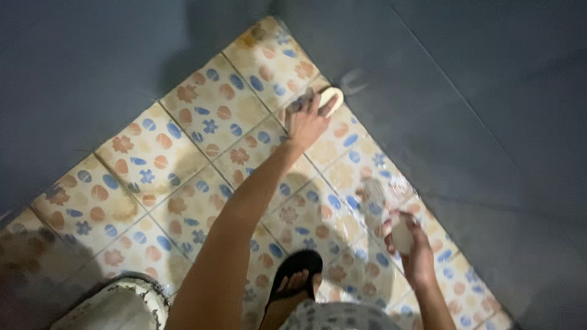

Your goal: The person cleans the bathroom floor by hand using a small brush, scrubbing the tiles and grout, then rinses the area with water from a green scoop filled from a black bucket.

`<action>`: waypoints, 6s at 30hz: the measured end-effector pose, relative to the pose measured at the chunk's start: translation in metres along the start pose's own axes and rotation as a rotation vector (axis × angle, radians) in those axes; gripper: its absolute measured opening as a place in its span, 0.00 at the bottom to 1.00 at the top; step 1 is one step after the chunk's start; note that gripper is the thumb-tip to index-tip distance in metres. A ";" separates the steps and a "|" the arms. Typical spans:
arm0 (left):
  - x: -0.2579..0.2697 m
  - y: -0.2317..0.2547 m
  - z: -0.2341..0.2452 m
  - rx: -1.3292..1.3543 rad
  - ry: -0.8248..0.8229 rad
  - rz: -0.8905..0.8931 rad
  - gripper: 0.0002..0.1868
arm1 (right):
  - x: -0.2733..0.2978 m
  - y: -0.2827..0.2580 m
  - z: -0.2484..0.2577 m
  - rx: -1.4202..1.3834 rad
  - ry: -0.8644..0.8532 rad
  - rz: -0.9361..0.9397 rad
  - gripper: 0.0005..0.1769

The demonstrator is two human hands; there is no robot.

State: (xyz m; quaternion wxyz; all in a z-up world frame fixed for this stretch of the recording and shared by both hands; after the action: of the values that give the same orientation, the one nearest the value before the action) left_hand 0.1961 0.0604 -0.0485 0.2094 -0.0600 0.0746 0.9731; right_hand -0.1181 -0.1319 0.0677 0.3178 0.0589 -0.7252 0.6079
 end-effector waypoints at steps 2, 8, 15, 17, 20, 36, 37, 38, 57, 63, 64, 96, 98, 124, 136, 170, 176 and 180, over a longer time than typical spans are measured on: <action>-0.025 -0.041 -0.019 0.083 -0.080 0.044 0.36 | -0.004 0.009 -0.003 -0.014 0.011 -0.040 0.25; -0.103 -0.154 -0.020 0.008 0.098 0.327 0.33 | -0.014 0.016 -0.018 0.000 0.012 -0.135 0.24; -0.087 -0.102 0.002 -0.063 0.253 0.506 0.38 | -0.039 -0.009 -0.069 -0.056 -0.062 -0.057 0.23; -0.046 -0.034 0.015 -0.268 0.201 0.348 0.39 | -0.048 -0.014 -0.088 -0.036 -0.092 -0.052 0.23; -0.054 -0.046 0.031 -0.077 0.128 0.376 0.46 | -0.056 -0.014 -0.106 -0.032 -0.088 -0.088 0.23; -0.036 0.008 0.016 0.535 -0.250 0.557 0.37 | -0.065 -0.018 -0.130 -0.041 -0.129 -0.131 0.22; -0.046 -0.012 0.029 0.429 -0.066 0.603 0.36 | -0.064 -0.018 -0.128 -0.037 -0.130 -0.134 0.22; -0.055 -0.032 0.041 0.319 0.118 0.643 0.35 | -0.062 -0.018 -0.124 -0.036 -0.120 -0.141 0.22; -0.050 -0.025 0.039 0.338 0.205 0.791 0.47 | -0.069 -0.019 -0.098 -0.042 -0.050 -0.103 0.22; -0.137 -0.128 0.029 0.004 0.197 0.815 0.40 | -0.061 -0.015 -0.085 -0.047 -0.014 -0.141 0.21; -0.132 -0.134 0.048 0.122 0.422 0.899 0.39 | -0.062 -0.014 -0.085 -0.048 -0.013 -0.139 0.21; 0.075 -0.332 0.040 0.008 -0.057 0.115 0.29 | -0.081 -0.031 -0.137 0.019 -0.119 -0.039 0.22; 0.014 -0.303 -0.023 -0.127 -0.387 0.177 0.51 | -0.078 -0.028 -0.143 0.014 -0.118 -0.059 0.22; -0.106 -0.202 0.007 0.021 0.242 0.157 0.47 | -0.075 -0.035 -0.161 -0.027 -0.132 -0.084 0.21; -0.012 -0.253 0.046 -0.313 0.085 -0.004 0.52 | -0.076 -0.028 -0.132 -0.019 -0.089 -0.069 0.23; 0.167 -0.335 0.045 0.022 0.186 0.646 0.21 | -0.065 -0.031 -0.120 -0.111 -0.114 0.014 0.20; -0.016 -0.253 0.005 -0.018 0.067 0.369 0.37 | -0.058 -0.017 -0.127 -0.114 -0.077 -0.063 0.20; -0.102 -0.215 0.003 -0.213 0.000 0.137 0.61 | -0.069 -0.035 -0.129 -0.147 -0.120 0.015 0.21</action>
State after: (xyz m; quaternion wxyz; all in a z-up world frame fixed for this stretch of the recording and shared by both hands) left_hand 0.3776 0.2139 -0.0562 0.1350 -0.0769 -0.0253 0.9875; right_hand 0.0031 -0.0432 0.0687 0.2728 0.0662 -0.7859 0.5510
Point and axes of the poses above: each hand's wrist, its own x-axis away from the middle knuckle, its own z-axis out of the back of the hand, y = z × x, the point moved 8 cm from there along -x, towards the middle knuckle, and after that the axes turned 7 degrees about z, right-handed, at the moved point
